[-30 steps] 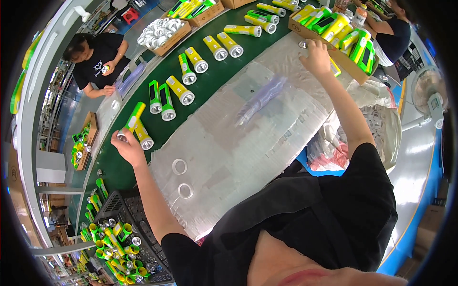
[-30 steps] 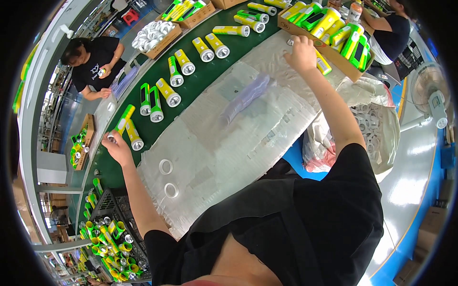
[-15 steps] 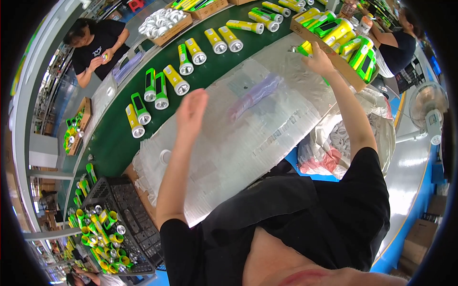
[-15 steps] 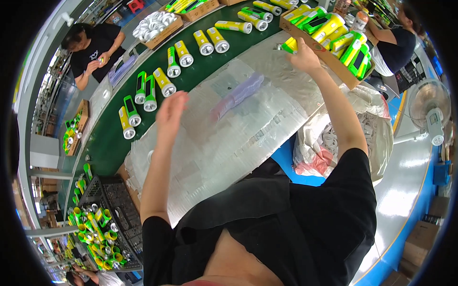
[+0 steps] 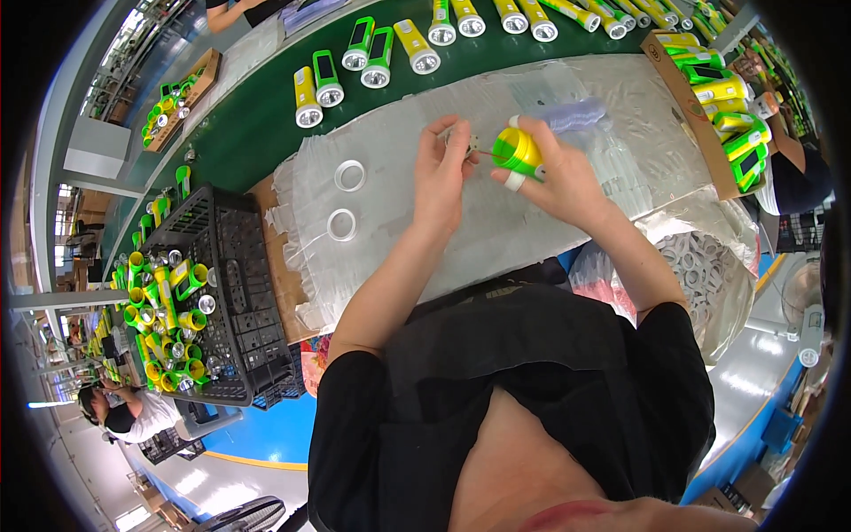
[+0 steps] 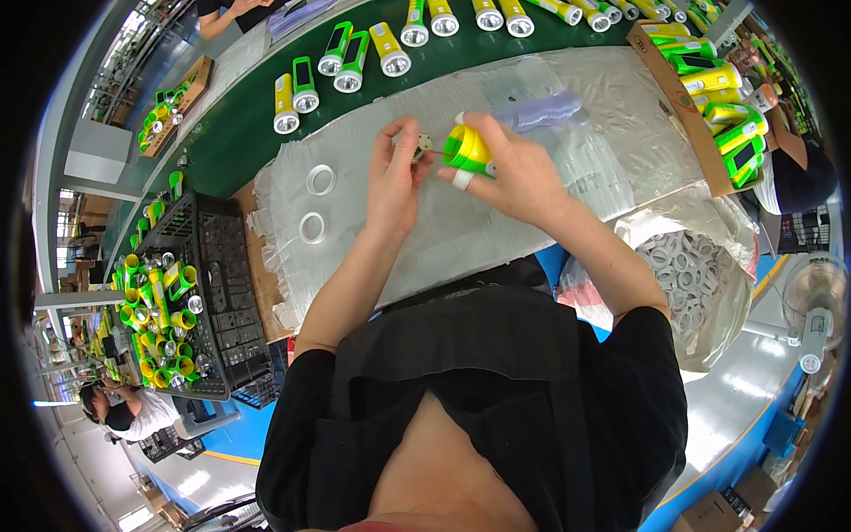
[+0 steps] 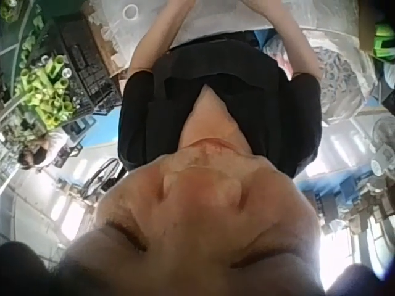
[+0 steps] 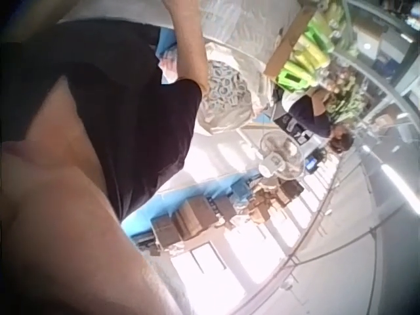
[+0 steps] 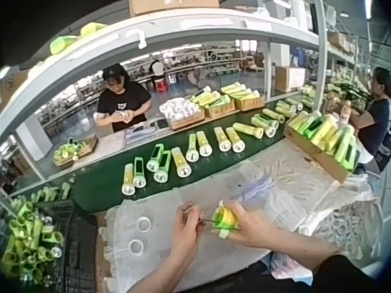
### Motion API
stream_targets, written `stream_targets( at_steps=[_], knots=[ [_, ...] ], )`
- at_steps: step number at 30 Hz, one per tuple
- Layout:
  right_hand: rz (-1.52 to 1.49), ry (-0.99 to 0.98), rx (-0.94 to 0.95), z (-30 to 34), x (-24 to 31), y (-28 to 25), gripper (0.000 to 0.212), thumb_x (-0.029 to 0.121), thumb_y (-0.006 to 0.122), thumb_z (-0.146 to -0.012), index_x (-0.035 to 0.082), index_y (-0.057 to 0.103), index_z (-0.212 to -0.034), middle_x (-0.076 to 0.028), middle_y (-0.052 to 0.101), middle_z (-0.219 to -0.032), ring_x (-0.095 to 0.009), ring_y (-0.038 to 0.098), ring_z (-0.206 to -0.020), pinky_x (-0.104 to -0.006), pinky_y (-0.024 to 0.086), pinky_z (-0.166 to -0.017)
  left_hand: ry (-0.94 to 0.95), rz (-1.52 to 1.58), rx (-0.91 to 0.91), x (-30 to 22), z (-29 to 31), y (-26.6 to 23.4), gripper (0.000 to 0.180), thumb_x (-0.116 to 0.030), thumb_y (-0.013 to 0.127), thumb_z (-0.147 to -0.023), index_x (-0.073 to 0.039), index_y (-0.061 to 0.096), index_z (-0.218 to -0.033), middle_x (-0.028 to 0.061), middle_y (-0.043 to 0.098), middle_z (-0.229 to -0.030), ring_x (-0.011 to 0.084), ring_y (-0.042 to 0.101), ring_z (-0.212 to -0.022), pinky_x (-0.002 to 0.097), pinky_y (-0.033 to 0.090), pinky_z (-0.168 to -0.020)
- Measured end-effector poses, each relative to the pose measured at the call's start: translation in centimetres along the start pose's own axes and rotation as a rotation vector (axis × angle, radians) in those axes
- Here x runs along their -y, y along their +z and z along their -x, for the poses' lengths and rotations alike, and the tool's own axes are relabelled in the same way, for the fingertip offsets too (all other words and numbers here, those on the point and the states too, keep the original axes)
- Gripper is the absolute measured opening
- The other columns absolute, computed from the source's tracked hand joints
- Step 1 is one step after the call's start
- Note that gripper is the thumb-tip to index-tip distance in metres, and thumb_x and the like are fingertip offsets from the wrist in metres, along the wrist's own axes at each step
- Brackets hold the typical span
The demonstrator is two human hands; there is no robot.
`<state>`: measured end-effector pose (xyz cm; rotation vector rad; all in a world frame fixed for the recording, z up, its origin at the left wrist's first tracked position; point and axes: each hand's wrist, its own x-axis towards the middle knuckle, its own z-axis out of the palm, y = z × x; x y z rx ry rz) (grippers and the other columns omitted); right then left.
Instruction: Assembling plastic flashlights by attaching white rings to the heads and organizing them on the production line.
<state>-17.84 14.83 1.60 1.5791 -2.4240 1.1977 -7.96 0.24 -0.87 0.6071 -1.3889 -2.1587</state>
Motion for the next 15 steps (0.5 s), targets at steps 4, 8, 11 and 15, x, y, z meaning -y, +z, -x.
stream_targets(
  at_steps=[4, 8, 11, 15],
  knots=[
    [-0.402, -0.075, 0.154, 1.3, 2.5, 2.1, 0.057, 0.036, 0.065, -0.090, 0.006, 0.040, -0.131, -0.016, 0.062, -0.102, -0.031, 0.064, -0.086, -0.0347, 0.051, -0.072, 0.423, -0.313, 0.090, -2.3, 1.4, -2.2, 0.023, -0.027, 0.060, -0.094, -0.009, 0.062, -0.107, 0.0020, 0.051, -0.086, 0.0102, 0.047, -0.075, 0.0242, 0.040, -0.065],
    [-1.112, 0.351, 0.471, 1.7, 4.7, 2.5, 0.055, 0.041, 0.054, -0.097, 0.006, 0.038, -0.136, -0.008, 0.055, -0.099, -0.014, 0.058, -0.081, -0.0284, 0.049, -0.071, 0.808, -0.570, 0.389, -3.1, 2.7, -2.8, 0.020, -0.026, 0.060, -0.089, -0.008, 0.065, -0.096, 0.0064, 0.052, -0.088, 0.0196, 0.050, -0.079, 0.0294, 0.041, -0.067],
    [-1.254, 0.424, 0.376, 2.6, 4.1, 3.2, 0.055, 0.043, 0.052, -0.097, 0.006, 0.038, -0.135, -0.009, 0.056, -0.100, -0.014, 0.059, -0.079, -0.0285, 0.050, -0.070, 0.874, -0.782, 0.378, -2.9, 2.8, -2.5, 0.030, -0.037, 0.054, -0.091, -0.009, 0.065, -0.097, 0.0076, 0.054, -0.096, 0.0243, 0.050, -0.087, 0.0347, 0.040, -0.078],
    [-1.275, 0.401, 0.327, 3.0, 3.6, 2.9, 0.053, 0.043, 0.051, -0.098, 0.006, 0.040, -0.134, -0.009, 0.056, -0.099, -0.014, 0.060, -0.077, -0.0285, 0.050, -0.068, 1.111, -1.072, 0.426, -2.7, 1.8, -2.0, 0.036, -0.042, 0.047, -0.095, -0.011, 0.066, -0.100, 0.0089, 0.057, -0.109, 0.0265, 0.050, -0.101, 0.0384, 0.037, -0.087]
  ],
)
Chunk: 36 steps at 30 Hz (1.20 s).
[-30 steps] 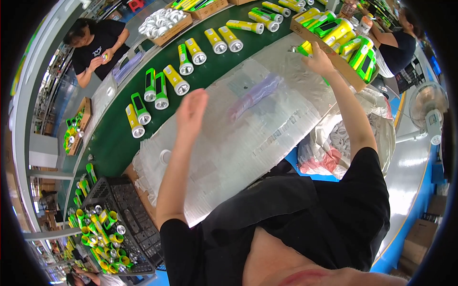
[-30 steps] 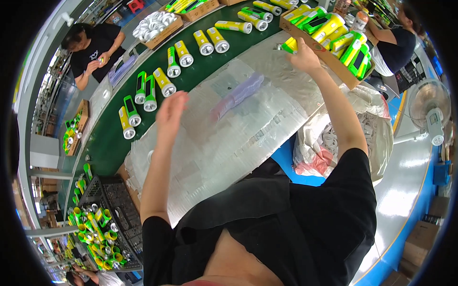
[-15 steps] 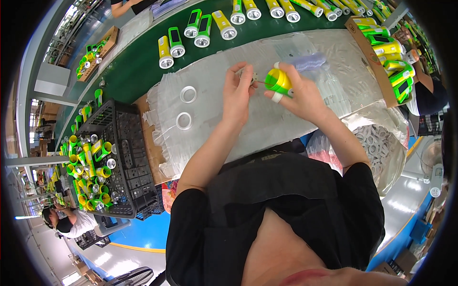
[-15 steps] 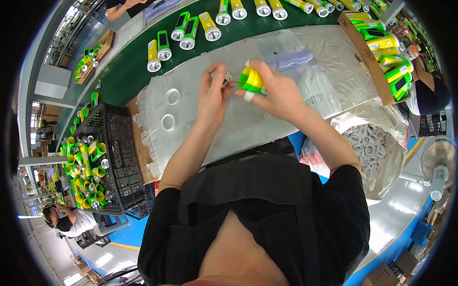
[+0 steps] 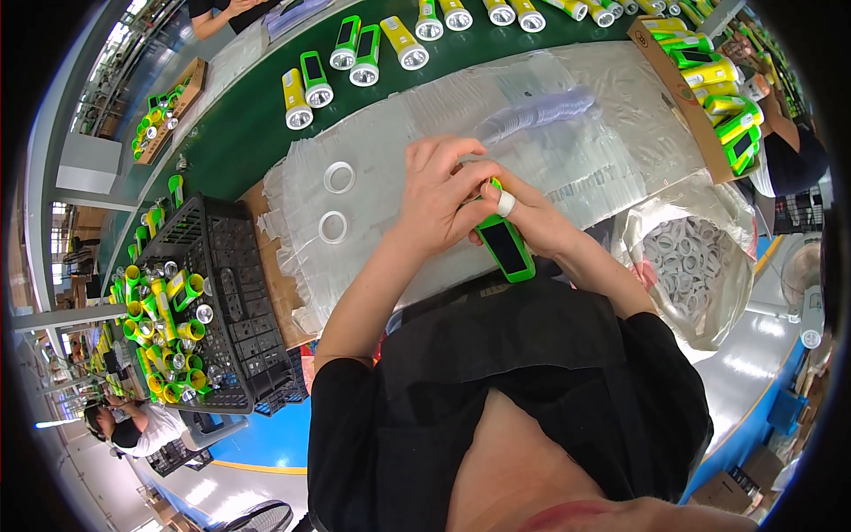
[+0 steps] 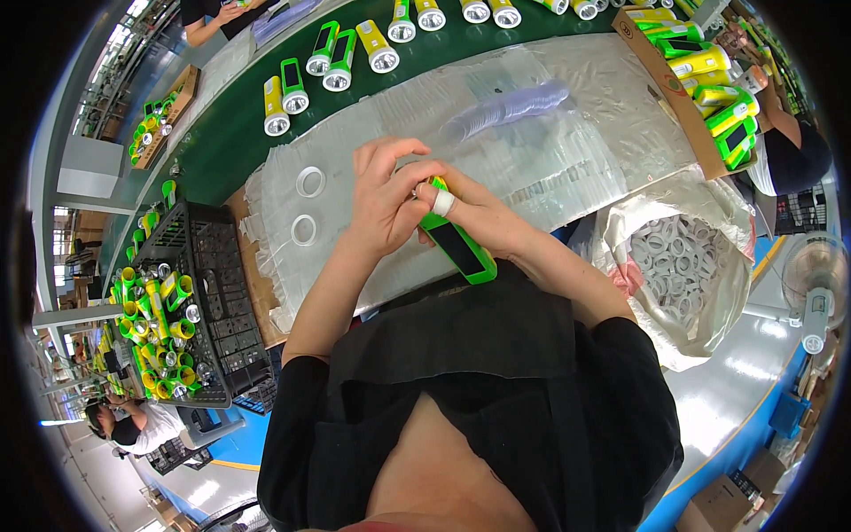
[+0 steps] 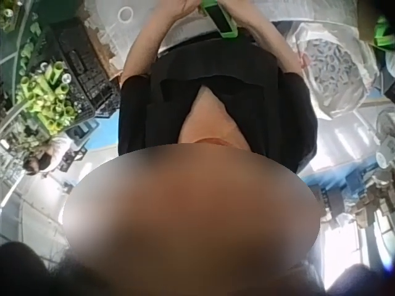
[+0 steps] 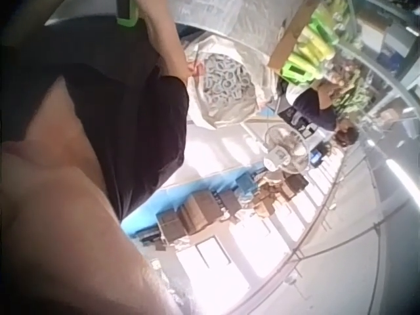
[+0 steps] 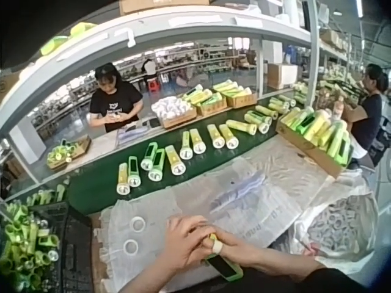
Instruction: Assembling plastic flashlights by attaching white rings to the heads and organizing them on the production line.
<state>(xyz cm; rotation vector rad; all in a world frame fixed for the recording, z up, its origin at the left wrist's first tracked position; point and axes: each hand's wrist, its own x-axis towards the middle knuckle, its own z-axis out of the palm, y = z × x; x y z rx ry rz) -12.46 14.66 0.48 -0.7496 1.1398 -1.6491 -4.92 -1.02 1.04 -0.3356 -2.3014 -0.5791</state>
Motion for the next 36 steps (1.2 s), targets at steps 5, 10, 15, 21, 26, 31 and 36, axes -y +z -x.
stream_targets(
  at_steps=[5, 10, 15, 21, 26, 31, 36],
  knots=[
    [-0.167, 0.130, -0.182, 0.7, 0.6, -1.9, 0.048, 0.040, 0.053, -0.097, 0.007, 0.043, -0.130, -0.008, 0.057, -0.094, -0.015, 0.059, -0.076, -0.0291, 0.050, -0.067, 0.009, 0.146, 0.043, 1.7, -1.7, 2.2, 0.036, -0.035, 0.063, -0.084, -0.011, 0.063, -0.112, 0.0097, 0.055, -0.120, 0.0305, 0.051, -0.109, 0.0415, 0.035, -0.095],
    [-0.133, 0.013, -0.275, 1.0, 1.0, -3.0, 0.045, 0.040, 0.046, -0.099, 0.008, 0.044, -0.130, -0.012, 0.057, -0.089, -0.018, 0.056, -0.075, -0.0311, 0.047, -0.068, -0.468, -0.058, 0.107, 5.5, -0.2, 8.3, 0.056, -0.041, 0.067, -0.082, -0.005, 0.057, -0.124, 0.0159, 0.055, -0.122, 0.0340, 0.050, -0.113, 0.0440, 0.037, -0.097],
    [-0.084, -0.033, -0.205, 1.1, 1.0, -3.1, 0.046, 0.040, 0.048, -0.099, 0.007, 0.044, -0.131, -0.012, 0.057, -0.088, -0.018, 0.056, -0.074, -0.0304, 0.047, -0.066, -0.374, -0.042, 0.118, 7.5, 1.1, 9.5, 0.053, -0.032, 0.071, -0.083, -0.005, 0.056, -0.126, 0.0151, 0.057, -0.113, 0.0316, 0.052, -0.106, 0.0429, 0.040, -0.092],
    [-0.087, 0.012, -0.177, 1.0, 1.2, -2.6, 0.044, 0.033, 0.054, -0.097, 0.005, 0.045, -0.131, -0.008, 0.057, -0.093, -0.014, 0.057, -0.075, -0.0282, 0.048, -0.066, -0.371, 0.422, -0.021, 2.5, -0.9, 3.8, 0.036, -0.025, 0.059, -0.093, -0.007, 0.061, -0.124, 0.0113, 0.055, -0.106, 0.0262, 0.050, -0.099, 0.0363, 0.042, -0.086],
    [0.028, 0.026, -0.078, 0.3, 0.3, -1.8, 0.041, 0.033, 0.053, -0.098, 0.003, 0.046, -0.125, -0.007, 0.056, -0.093, -0.013, 0.057, -0.075, -0.0274, 0.048, -0.067, -0.257, 0.365, -0.040, -0.7, 0.5, 1.8, 0.031, -0.023, 0.048, -0.098, -0.008, 0.065, -0.119, 0.0111, 0.055, -0.111, 0.0266, 0.049, -0.101, 0.0379, 0.040, -0.090],
    [0.070, 0.012, -0.003, -0.4, -0.3, -0.7, 0.036, 0.031, 0.052, -0.099, 0.004, 0.048, -0.122, -0.006, 0.056, -0.095, -0.013, 0.057, -0.076, -0.0267, 0.047, -0.067, -0.168, 0.362, -0.071, 0.0, 2.1, 1.1, 0.029, -0.018, 0.044, -0.098, -0.005, 0.066, -0.112, 0.0108, 0.058, -0.112, 0.0291, 0.051, -0.104, 0.0392, 0.039, -0.092],
    [0.085, 0.003, 0.046, -1.6, -0.6, 0.3, 0.035, 0.031, 0.051, -0.099, 0.005, 0.046, -0.123, -0.007, 0.056, -0.096, -0.013, 0.058, -0.077, -0.0273, 0.047, -0.067, -0.178, 0.429, -0.139, 0.6, 2.7, 0.8, 0.031, -0.015, 0.040, -0.097, -0.005, 0.066, -0.109, 0.0114, 0.060, -0.117, 0.0318, 0.051, -0.113, 0.0417, 0.036, -0.097]
  ],
)
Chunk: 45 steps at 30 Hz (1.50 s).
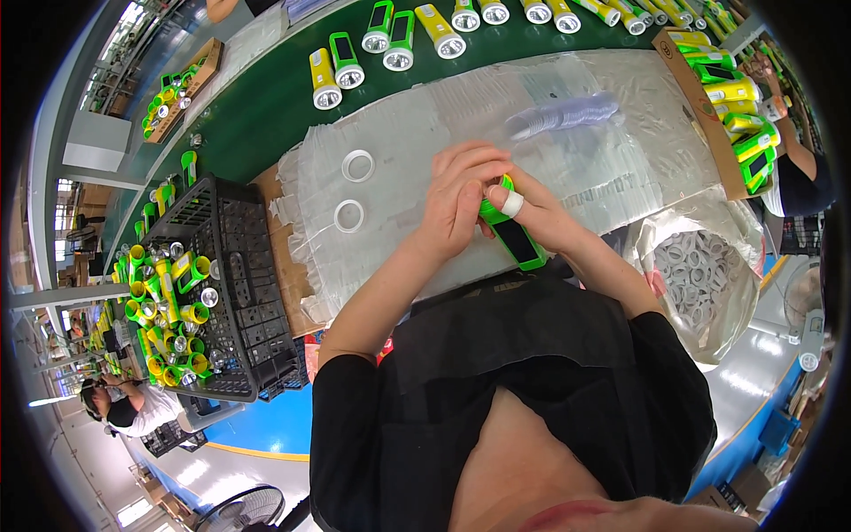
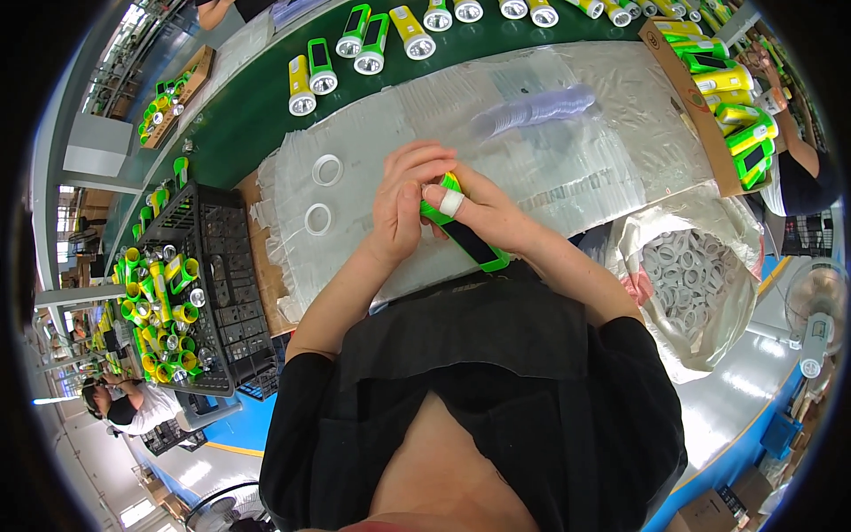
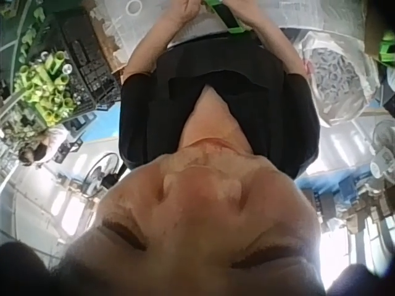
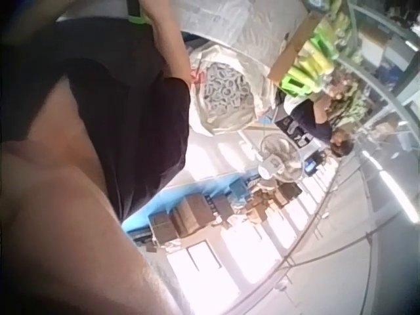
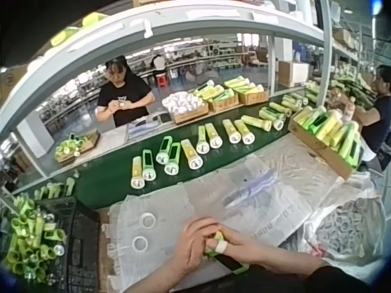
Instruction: Assembling plastic flashlights by attaching white rings to the heads and organizing them on the production line.
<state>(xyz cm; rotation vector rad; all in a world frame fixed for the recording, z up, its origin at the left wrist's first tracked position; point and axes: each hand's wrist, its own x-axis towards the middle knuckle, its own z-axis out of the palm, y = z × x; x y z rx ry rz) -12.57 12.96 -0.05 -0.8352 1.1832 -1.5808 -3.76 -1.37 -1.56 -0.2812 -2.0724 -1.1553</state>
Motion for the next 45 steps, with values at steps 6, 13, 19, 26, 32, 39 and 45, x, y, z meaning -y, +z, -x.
stream_targets(
  at_steps=[6, 13, 19, 26, 32, 39, 45],
  knots=[
    [-0.084, -0.016, 0.100, -2.6, -0.6, 1.1, 0.033, 0.029, 0.049, -0.100, 0.006, 0.045, -0.123, -0.007, 0.056, -0.096, -0.015, 0.059, -0.077, -0.0294, 0.048, -0.068, 0.021, -0.298, 0.040, -0.6, -0.4, -3.0, 0.035, -0.019, 0.036, -0.099, -0.005, 0.067, -0.111, 0.0125, 0.055, -0.133, 0.0365, 0.044, -0.128, 0.0468, 0.028, -0.104],
    [-0.003, -0.277, 0.021, -6.5, -0.5, 1.1, 0.031, 0.014, 0.058, -0.093, 0.009, 0.048, -0.122, -0.004, 0.057, -0.092, -0.011, 0.056, -0.076, -0.0265, 0.048, -0.064, -0.275, -0.134, -0.217, 0.0, -0.5, -7.6, 0.043, -0.021, 0.055, -0.097, -0.001, 0.049, -0.135, 0.0163, 0.047, -0.139, 0.0258, 0.045, -0.127, 0.0369, 0.037, -0.104],
    [0.079, -0.309, 0.179, -6.8, -1.9, 0.9, 0.052, 0.033, 0.060, -0.092, 0.008, 0.040, -0.133, -0.008, 0.048, -0.118, -0.016, 0.055, -0.093, -0.0321, 0.050, -0.075, -0.720, 0.536, -0.017, -1.4, -0.6, -5.9, 0.078, -0.053, 0.060, -0.089, -0.003, 0.036, -0.145, 0.0081, 0.051, -0.134, 0.0179, 0.051, -0.118, 0.0297, 0.045, -0.086],
    [0.045, -0.289, 0.209, -6.2, -2.0, 0.0, 0.068, 0.050, 0.064, -0.088, 0.008, 0.038, -0.135, -0.008, 0.048, -0.116, -0.017, 0.055, -0.097, -0.0321, 0.048, -0.080, -0.841, 0.543, 0.058, -2.4, -2.2, -5.1, 0.066, -0.039, 0.064, -0.088, -0.005, 0.043, -0.140, 0.0064, 0.053, -0.132, 0.0170, 0.052, -0.117, 0.0282, 0.045, -0.083],
    [0.022, -0.304, 0.206, -6.2, -2.4, 0.1, 0.060, 0.036, 0.066, -0.090, 0.010, 0.038, -0.137, -0.007, 0.048, -0.113, -0.016, 0.055, -0.095, -0.0295, 0.050, -0.078, -0.869, 0.575, 0.019, -2.5, -2.5, -4.9, 0.055, -0.025, 0.064, -0.085, -0.006, 0.049, -0.135, 0.0067, 0.053, -0.130, 0.0185, 0.050, -0.118, 0.0303, 0.040, -0.096],
    [0.118, -0.379, 0.113, -7.1, -2.4, 0.5, 0.047, 0.021, 0.065, -0.090, 0.009, 0.043, -0.130, -0.005, 0.052, -0.108, -0.013, 0.056, -0.090, -0.0281, 0.050, -0.074, -0.794, 0.574, -0.135, -1.4, -1.2, -4.3, 0.057, -0.034, 0.060, -0.090, -0.005, 0.046, -0.137, 0.0079, 0.052, -0.131, 0.0203, 0.050, -0.119, 0.0333, 0.039, -0.099],
    [0.061, -0.445, -0.037, -8.7, -1.7, 0.3, 0.036, 0.015, 0.064, -0.090, 0.008, 0.048, -0.121, -0.003, 0.056, -0.096, -0.009, 0.055, -0.077, -0.0245, 0.048, -0.067, -0.384, -0.713, -0.096, 3.5, 1.2, -10.9, 0.057, -0.033, 0.074, -0.081, -0.008, 0.056, -0.128, 0.0154, 0.060, -0.119, 0.0315, 0.053, -0.112, 0.0397, 0.045, -0.092]
  ],
)
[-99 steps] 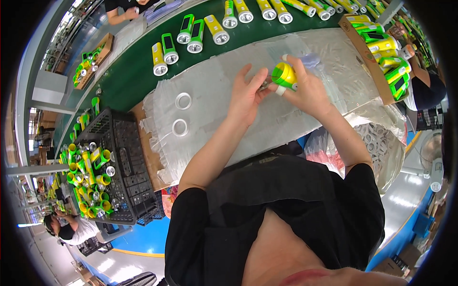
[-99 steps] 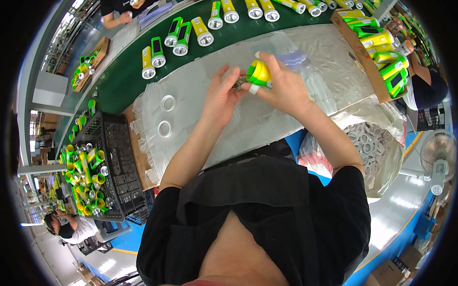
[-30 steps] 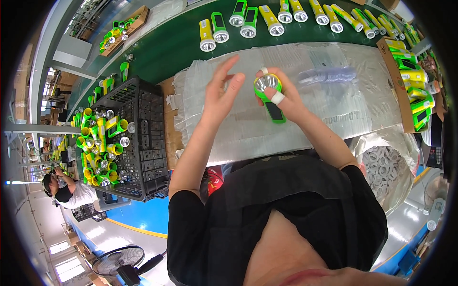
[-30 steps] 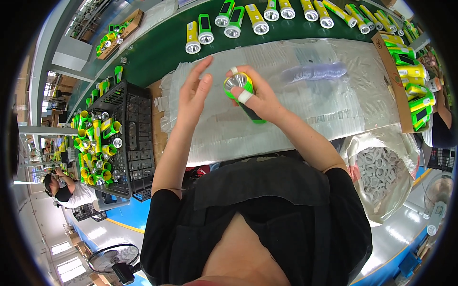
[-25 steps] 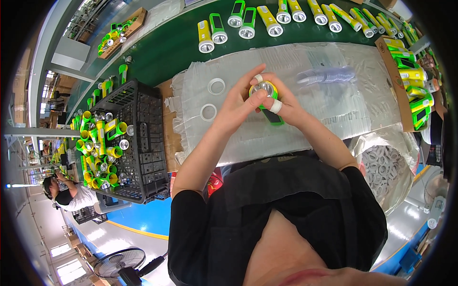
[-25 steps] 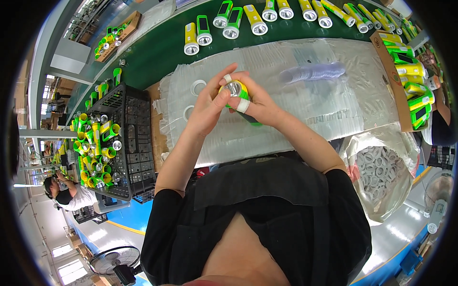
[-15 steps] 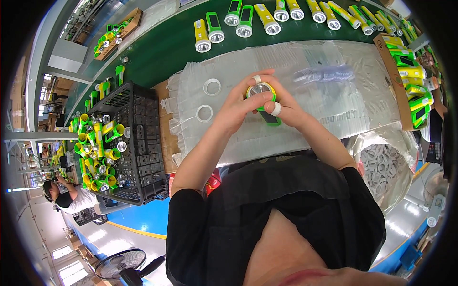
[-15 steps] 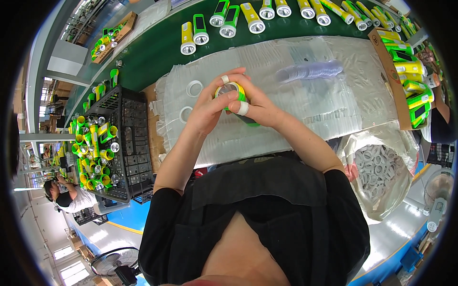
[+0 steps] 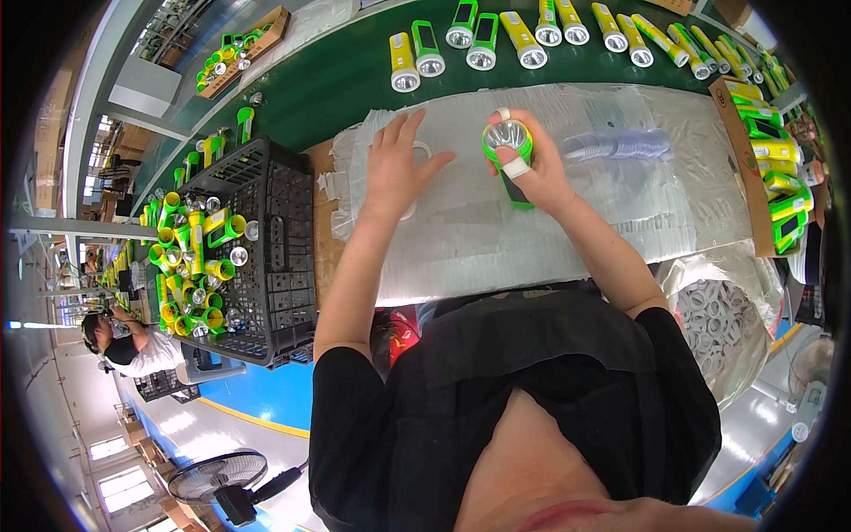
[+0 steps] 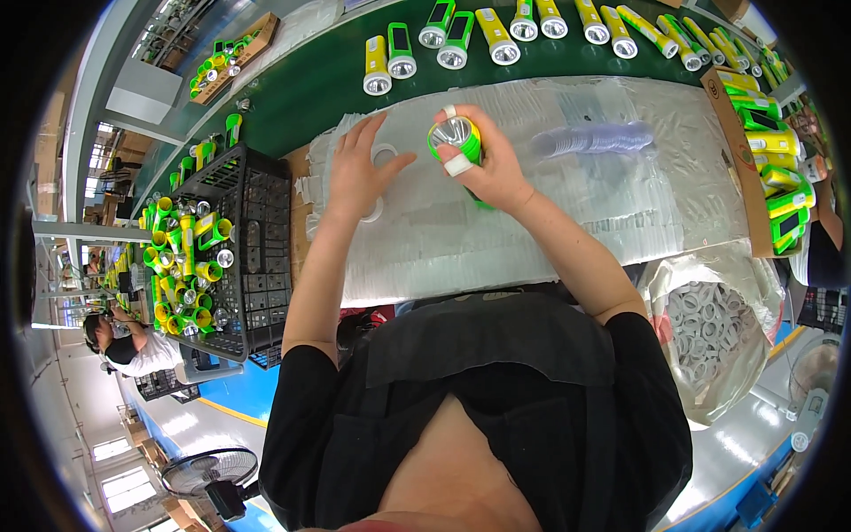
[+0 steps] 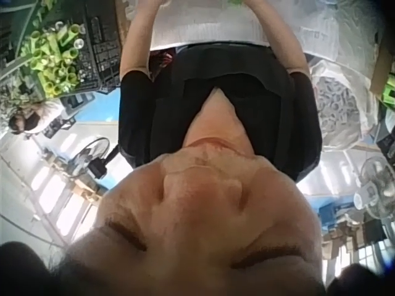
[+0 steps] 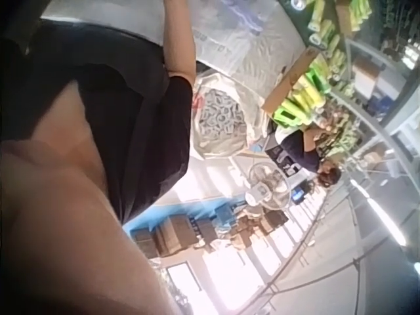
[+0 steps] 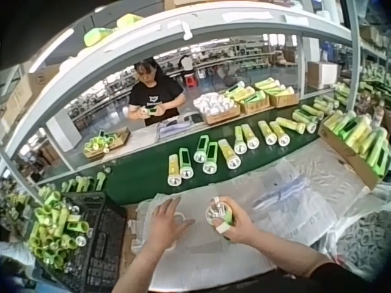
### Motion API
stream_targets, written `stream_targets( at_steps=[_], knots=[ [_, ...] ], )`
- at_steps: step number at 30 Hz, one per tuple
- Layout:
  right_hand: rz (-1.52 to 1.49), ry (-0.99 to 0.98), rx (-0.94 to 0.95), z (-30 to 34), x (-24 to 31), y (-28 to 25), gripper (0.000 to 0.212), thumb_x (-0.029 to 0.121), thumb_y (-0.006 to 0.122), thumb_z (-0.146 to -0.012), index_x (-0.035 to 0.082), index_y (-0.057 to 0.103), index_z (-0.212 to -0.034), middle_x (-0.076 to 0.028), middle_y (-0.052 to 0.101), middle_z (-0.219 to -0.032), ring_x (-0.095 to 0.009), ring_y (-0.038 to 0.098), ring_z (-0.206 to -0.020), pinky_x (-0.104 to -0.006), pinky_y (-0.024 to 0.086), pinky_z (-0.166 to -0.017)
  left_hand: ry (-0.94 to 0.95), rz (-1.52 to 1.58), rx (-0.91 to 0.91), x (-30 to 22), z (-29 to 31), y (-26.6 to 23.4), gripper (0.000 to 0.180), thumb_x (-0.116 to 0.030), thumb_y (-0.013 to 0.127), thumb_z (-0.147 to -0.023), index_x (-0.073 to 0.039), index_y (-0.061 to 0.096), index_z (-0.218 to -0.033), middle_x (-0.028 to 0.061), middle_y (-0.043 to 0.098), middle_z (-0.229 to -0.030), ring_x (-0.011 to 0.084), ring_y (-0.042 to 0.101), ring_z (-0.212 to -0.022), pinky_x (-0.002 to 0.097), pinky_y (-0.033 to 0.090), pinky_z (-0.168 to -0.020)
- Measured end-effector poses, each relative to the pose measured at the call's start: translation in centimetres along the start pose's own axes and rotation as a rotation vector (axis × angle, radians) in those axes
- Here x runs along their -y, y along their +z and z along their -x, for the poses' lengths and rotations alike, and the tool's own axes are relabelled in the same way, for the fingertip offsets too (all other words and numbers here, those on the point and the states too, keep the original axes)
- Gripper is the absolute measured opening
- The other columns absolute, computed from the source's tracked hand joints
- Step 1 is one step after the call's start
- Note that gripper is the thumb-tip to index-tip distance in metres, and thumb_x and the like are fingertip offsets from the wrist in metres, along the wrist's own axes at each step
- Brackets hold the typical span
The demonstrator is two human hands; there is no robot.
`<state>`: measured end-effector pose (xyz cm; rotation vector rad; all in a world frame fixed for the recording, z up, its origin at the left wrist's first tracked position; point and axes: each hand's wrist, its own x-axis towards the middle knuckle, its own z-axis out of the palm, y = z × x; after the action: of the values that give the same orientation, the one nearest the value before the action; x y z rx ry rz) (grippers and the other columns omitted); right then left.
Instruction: Assembling plastic flashlights by attaching white rings to the heads and organizing them on the production line.
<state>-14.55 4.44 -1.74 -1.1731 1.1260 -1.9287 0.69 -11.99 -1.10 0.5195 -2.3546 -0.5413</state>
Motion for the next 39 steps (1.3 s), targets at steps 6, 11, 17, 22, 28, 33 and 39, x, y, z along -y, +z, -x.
stream_targets(
  at_steps=[6, 11, 17, 22, 28, 33, 39],
  knots=[
    [0.108, -0.005, 0.030, -0.3, -0.5, 0.1, 0.035, 0.017, 0.065, -0.089, 0.009, 0.050, -0.119, -0.004, 0.054, -0.104, -0.010, 0.055, -0.082, -0.0246, 0.049, -0.068, -0.186, 0.089, 0.231, 1.2, -0.2, -1.0, 0.046, -0.024, 0.072, -0.085, -0.011, 0.057, -0.127, 0.0099, 0.063, -0.107, 0.0200, 0.061, -0.091, 0.0338, 0.052, -0.080],
    [0.027, 0.067, 0.010, -0.2, -0.1, 0.0, 0.037, 0.017, 0.064, -0.089, 0.008, 0.049, -0.121, -0.005, 0.055, -0.104, -0.010, 0.056, -0.083, -0.0256, 0.051, -0.067, -0.082, 1.039, 0.070, -5.8, -1.8, -2.1, 0.021, -0.005, 0.071, -0.085, -0.002, 0.062, -0.104, 0.0056, 0.058, -0.111, 0.0160, 0.060, -0.101, 0.0304, 0.053, -0.085],
    [0.064, -0.053, 0.048, -0.4, -0.2, -0.3, 0.039, 0.018, 0.060, -0.092, 0.006, 0.046, -0.126, -0.006, 0.055, -0.108, -0.012, 0.057, -0.086, -0.0272, 0.051, -0.070, 0.263, 0.427, 0.027, -7.3, -1.8, -0.8, 0.033, -0.015, 0.085, -0.066, -0.012, 0.073, -0.097, 0.0068, 0.057, -0.105, 0.0187, 0.057, -0.086, 0.0291, 0.048, -0.068],
    [0.029, 0.035, 0.046, -0.6, 0.2, -1.2, 0.048, 0.023, 0.061, -0.092, 0.007, 0.042, -0.134, -0.007, 0.054, -0.119, -0.018, 0.057, -0.104, -0.0337, 0.049, -0.087, 0.274, 0.358, 0.059, -6.8, -2.1, -0.9, 0.035, -0.016, 0.085, -0.065, -0.013, 0.073, -0.098, 0.0057, 0.057, -0.104, 0.0194, 0.056, -0.088, 0.0298, 0.047, -0.068],
    [0.511, -0.253, 0.217, -1.8, 4.0, -4.7, 0.048, 0.018, 0.078, -0.079, 0.008, 0.060, -0.122, -0.007, 0.065, -0.109, -0.022, 0.061, -0.105, -0.0326, 0.049, -0.090, 0.310, 0.366, 0.130, -8.3, -2.6, -0.9, 0.036, -0.016, 0.085, -0.065, -0.012, 0.071, -0.098, 0.0066, 0.058, -0.105, 0.0227, 0.058, -0.091, 0.0324, 0.049, -0.070],
    [0.803, -0.334, 0.412, -3.6, 10.1, -6.6, 0.039, 0.017, 0.078, -0.076, 0.006, 0.061, -0.109, -0.007, 0.063, -0.093, -0.021, 0.061, -0.087, -0.0334, 0.051, -0.076, 0.354, 0.318, 0.162, -10.1, -3.1, 0.7, 0.041, -0.017, 0.084, -0.066, -0.010, 0.062, -0.100, 0.0088, 0.061, -0.105, 0.0286, 0.062, -0.093, 0.0371, 0.051, -0.073],
    [1.179, -0.003, 0.860, -6.3, 13.7, -5.5, 0.030, 0.010, 0.077, -0.071, 0.003, 0.058, -0.093, -0.008, 0.054, -0.086, -0.025, 0.055, -0.077, -0.0375, 0.047, -0.067, 0.202, 0.461, 0.235, -10.9, -2.9, 2.9, 0.039, -0.011, 0.083, -0.070, -0.008, 0.055, -0.096, 0.0051, 0.068, -0.098, 0.0225, 0.066, -0.090, 0.0326, 0.053, -0.077]
  ],
)
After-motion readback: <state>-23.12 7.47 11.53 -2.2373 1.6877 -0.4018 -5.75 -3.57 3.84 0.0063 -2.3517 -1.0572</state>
